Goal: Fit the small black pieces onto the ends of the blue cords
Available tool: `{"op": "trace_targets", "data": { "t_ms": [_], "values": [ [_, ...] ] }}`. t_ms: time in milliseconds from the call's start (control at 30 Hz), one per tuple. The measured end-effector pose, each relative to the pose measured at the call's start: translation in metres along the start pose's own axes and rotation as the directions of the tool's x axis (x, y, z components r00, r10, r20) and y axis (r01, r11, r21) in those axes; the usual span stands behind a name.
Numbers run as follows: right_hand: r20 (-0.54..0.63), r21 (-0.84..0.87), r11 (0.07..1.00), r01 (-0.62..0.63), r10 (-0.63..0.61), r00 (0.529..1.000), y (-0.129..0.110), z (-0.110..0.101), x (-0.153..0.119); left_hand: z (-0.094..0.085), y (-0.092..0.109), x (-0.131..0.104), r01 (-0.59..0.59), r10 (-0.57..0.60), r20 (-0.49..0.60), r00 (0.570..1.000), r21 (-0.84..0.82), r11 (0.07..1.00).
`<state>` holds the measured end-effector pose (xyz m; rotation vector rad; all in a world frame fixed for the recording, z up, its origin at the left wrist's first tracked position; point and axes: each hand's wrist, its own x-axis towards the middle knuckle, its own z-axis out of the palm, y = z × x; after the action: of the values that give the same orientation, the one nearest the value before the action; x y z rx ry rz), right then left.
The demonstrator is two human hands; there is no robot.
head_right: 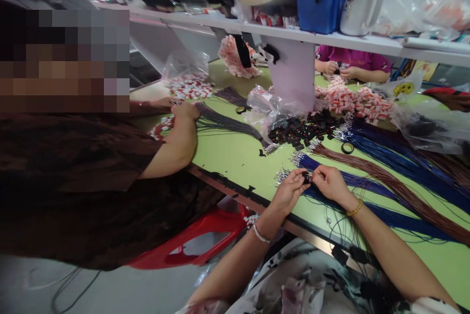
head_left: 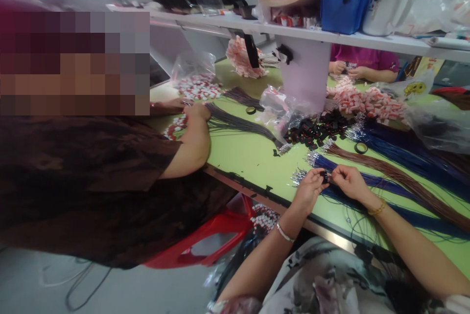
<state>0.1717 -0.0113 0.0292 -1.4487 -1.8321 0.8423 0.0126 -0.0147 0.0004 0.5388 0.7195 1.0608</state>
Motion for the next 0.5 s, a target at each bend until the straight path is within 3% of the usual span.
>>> {"op": "trace_targets", "data": {
  "t_ms": [500],
  "values": [
    [-0.045, -0.171, 0.985, -0.028, 0.021, 0.999, -0.0027, 0.0022, -0.0024, -0.003, -0.0029, -0.0006, -0.025, 0.025, 0.019, 1.0, 0.021, 0.999]
  ]
}}
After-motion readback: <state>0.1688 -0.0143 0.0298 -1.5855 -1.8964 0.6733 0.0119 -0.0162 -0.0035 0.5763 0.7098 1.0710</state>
